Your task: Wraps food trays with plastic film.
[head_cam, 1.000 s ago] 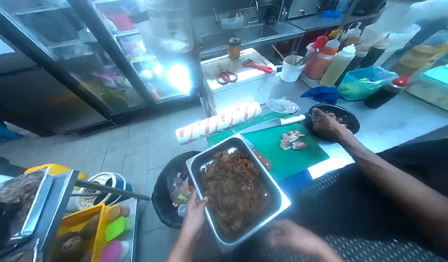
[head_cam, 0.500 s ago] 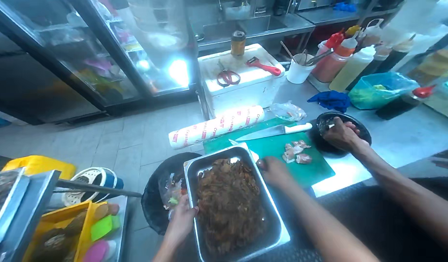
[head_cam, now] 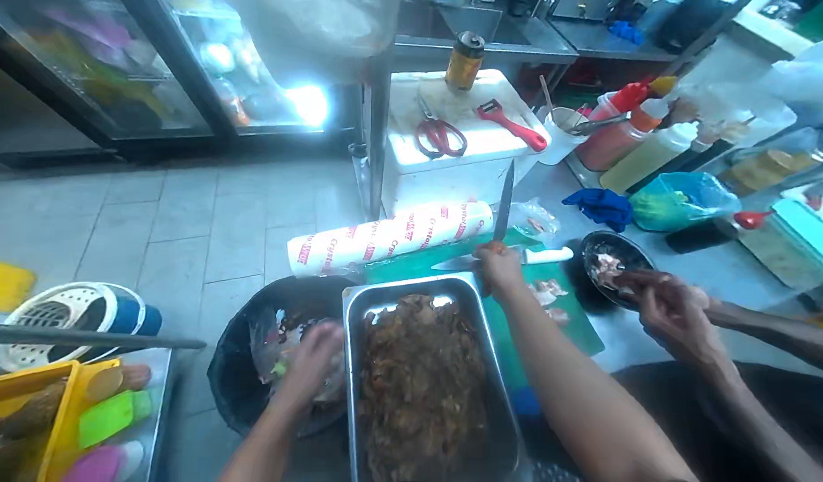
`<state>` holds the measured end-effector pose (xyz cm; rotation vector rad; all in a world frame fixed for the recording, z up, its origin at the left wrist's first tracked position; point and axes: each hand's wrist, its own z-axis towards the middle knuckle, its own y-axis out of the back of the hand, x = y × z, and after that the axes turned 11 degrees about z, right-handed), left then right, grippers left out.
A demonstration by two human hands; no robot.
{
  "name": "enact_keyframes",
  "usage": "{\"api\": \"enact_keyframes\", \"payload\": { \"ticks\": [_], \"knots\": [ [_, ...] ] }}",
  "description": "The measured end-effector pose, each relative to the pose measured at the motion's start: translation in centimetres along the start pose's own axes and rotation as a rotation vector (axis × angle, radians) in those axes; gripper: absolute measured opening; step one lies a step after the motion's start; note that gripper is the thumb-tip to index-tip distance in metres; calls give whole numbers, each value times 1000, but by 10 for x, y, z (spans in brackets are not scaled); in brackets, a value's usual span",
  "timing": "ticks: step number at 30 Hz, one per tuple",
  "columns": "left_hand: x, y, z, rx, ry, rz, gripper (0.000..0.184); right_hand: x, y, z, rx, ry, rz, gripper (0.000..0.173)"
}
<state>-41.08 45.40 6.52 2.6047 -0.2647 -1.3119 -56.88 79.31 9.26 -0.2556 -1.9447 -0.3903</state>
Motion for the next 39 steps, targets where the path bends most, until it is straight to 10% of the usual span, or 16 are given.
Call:
{"api": "enact_keyframes", "payload": {
  "ticks": [6,10,22,27,39],
  "knots": [
    [-32,-5,106,-126,22,-256,48,-19,-6,28,21,195,-242,19],
    [-47,-7,97,-250,-29,-228,24,-20,-3,32,66,402,-438,17],
    [-57,17,75,-218,-232,-345,27,-22,-12,67,245,984,-811,50],
    [-52,19,78,-186,-337,-319,30,-19,-18,73,232,1090,-872,18],
    [-71,5,69,-185,-443,-439,30,47,17,42,341,608,-678,18]
  ]
}}
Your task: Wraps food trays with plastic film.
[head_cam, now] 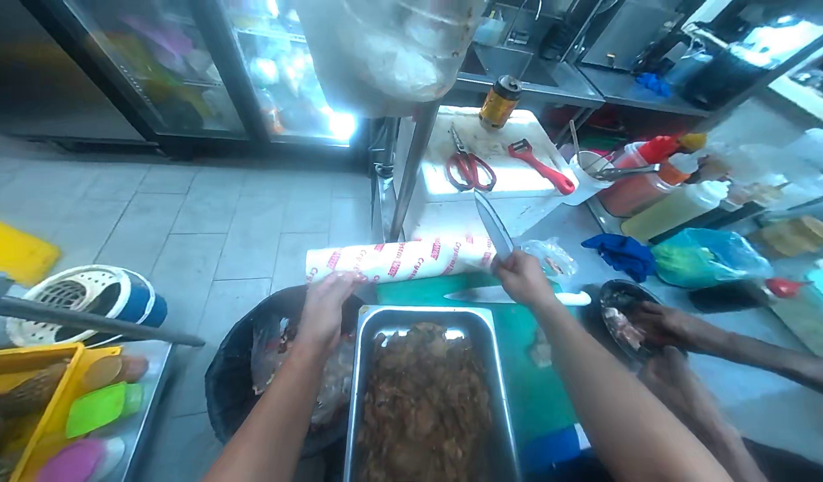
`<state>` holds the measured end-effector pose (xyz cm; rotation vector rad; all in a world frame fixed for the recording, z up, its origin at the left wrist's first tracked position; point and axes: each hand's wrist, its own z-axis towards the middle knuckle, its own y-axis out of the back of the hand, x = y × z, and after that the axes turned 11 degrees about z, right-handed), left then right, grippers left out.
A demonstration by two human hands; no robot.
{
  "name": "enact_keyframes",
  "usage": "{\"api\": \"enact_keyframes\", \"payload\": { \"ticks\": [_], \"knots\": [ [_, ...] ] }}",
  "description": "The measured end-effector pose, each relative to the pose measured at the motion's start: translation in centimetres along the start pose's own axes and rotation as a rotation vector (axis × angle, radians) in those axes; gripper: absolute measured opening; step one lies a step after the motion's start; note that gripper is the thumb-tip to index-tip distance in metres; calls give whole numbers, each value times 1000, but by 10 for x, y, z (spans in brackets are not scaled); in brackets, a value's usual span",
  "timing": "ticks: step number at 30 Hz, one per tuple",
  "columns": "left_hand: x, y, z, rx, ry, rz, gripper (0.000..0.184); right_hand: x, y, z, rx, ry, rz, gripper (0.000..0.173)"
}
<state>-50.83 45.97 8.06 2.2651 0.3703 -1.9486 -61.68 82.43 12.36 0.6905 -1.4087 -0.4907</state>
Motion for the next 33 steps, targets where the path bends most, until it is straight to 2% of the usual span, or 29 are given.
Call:
{"api": "enact_keyframes", "payload": {
  "ticks": [5,10,16,24,27,30,33],
  "knots": [
    [-26,7,-6,19,-104,-73,29,29,33,-10,-14,34,40,12],
    [-74,18,-39,116,-244,-64,33,68,72,-38,-52,105,87,8],
    [-120,43,-88,217,-350,-16,30,108,106,-114,-52,149,31,8],
    [-185,55,-163,273,-498,-56,33,157,162,-210,-149,362,18,1],
    [-207,59,-196,303,-560,-5,34,170,179,-251,-153,424,5,5],
    [-213,72,-239,319,-588,71,29,164,178,-295,-107,448,147,8],
    [-194,102,-283,419,-597,157,27,142,166,-339,56,427,288,8]
  ]
}}
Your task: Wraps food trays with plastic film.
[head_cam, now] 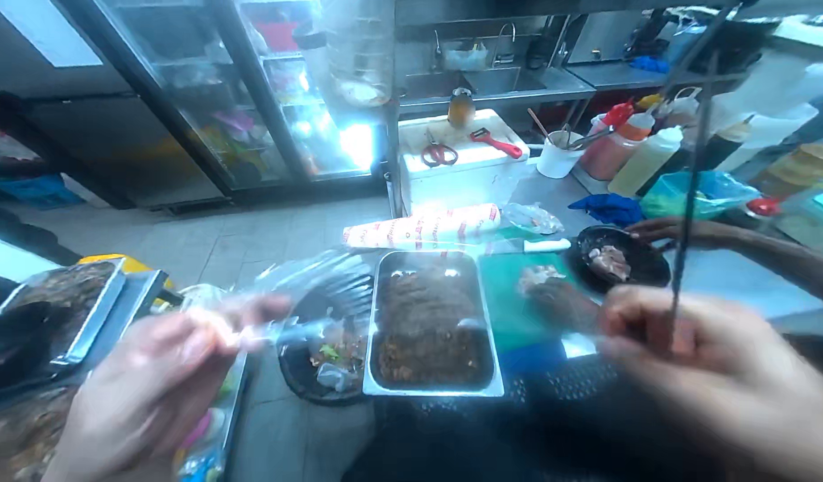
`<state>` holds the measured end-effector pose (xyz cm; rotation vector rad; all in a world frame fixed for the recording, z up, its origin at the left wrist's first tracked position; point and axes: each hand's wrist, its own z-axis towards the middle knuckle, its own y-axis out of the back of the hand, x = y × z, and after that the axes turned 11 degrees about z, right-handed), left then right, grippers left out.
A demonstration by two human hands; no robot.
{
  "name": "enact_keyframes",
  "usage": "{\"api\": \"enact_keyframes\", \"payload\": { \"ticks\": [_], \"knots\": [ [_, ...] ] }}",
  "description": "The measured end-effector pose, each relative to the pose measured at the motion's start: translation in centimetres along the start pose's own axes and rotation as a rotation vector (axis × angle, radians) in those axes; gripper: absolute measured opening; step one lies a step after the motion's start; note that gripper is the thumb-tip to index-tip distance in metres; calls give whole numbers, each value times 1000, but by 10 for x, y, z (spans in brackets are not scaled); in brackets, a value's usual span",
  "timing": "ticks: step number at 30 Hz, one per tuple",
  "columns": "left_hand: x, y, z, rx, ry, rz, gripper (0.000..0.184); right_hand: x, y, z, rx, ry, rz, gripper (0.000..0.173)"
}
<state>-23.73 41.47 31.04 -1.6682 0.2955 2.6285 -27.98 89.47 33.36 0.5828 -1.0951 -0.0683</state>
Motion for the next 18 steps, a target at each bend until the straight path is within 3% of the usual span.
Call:
{"api": "enact_keyframes", "payload": {
  "ticks": [5,9,11,14,18],
  "knots": [
    [11,10,-98,332,231,-56,16,0,-26,-59,343,-266,65,11],
    [83,11,-181,507,599,-46,28,-52,-72,-97,549,-544,-34,15],
    [133,-2,-216,419,903,15,33,-98,-100,-115,603,-617,-76,17],
    [200,-43,-220,129,1310,128,28,-163,-138,-141,579,-613,-139,17],
    [282,-81,-173,-160,1440,84,30,-225,-168,-163,234,-419,-235,14]
  ]
}}
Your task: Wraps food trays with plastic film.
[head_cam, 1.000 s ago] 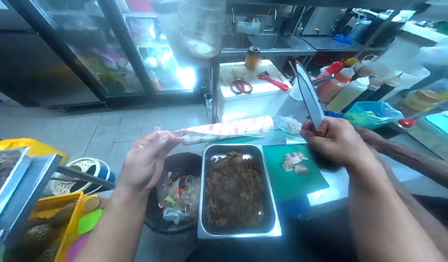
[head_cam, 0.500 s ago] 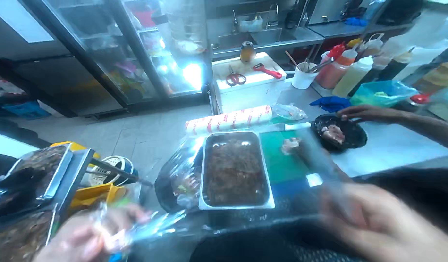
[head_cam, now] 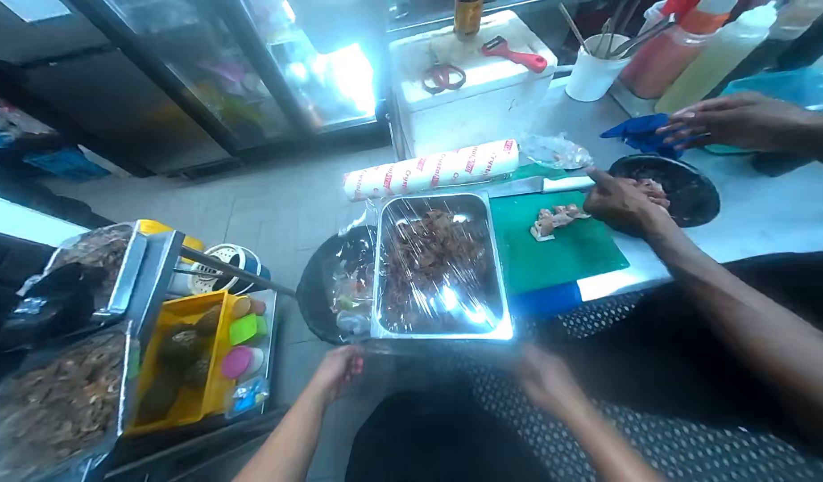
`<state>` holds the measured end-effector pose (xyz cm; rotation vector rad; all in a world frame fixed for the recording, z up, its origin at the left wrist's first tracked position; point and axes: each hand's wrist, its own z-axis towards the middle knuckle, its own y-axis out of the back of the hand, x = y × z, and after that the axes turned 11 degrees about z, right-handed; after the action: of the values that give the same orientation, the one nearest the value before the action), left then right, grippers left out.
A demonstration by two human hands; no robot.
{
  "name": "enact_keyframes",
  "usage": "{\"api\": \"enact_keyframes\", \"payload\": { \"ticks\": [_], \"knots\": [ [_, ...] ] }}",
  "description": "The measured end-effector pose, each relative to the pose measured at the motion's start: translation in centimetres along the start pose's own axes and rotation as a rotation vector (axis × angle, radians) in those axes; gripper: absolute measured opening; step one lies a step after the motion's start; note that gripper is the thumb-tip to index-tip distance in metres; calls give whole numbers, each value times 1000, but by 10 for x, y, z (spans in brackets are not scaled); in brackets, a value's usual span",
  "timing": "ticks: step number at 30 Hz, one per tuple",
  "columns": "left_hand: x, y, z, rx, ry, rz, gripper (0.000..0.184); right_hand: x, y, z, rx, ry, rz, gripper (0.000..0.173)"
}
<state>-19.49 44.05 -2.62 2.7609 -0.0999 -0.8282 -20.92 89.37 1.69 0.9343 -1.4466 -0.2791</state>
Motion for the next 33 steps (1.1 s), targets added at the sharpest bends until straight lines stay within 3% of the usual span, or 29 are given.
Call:
{"api": "enact_keyframes", "payload": {
  "ticks": [2,4,7,11,14,16,19,21,27,30,33],
  "knots": [
    [-35,-17,22,-42,-15,-188,28,-13,-5,13,-194,72,18,12],
    [-79,-27,25,-17,-97,-442,29,-12,4,27,-274,56,65,19],
    [-124,-29,13,84,-285,-542,25,1,22,43,-344,6,147,25],
    [-114,-13,-12,186,-256,-792,38,23,35,64,-391,-117,346,17],
    [-96,-15,-34,283,-271,-993,64,44,45,76,-361,-248,514,19],
    [-102,-24,-47,228,-334,-855,69,59,48,83,-372,-307,597,24],
    [-119,-42,-47,-42,-410,-249,36,77,42,92,-391,-410,511,26],
    [-129,-52,-45,-166,-393,-29,31,86,38,94,-327,-461,345,18],
    [-105,-59,-80,-189,-405,87,30,100,53,67,-202,-458,144,20],
    [-80,-62,-89,-100,-392,10,40,101,57,46,-140,-466,141,19],
    [-65,-67,-85,1,-430,-63,36,91,57,37,-31,-507,104,18]
  ]
}}
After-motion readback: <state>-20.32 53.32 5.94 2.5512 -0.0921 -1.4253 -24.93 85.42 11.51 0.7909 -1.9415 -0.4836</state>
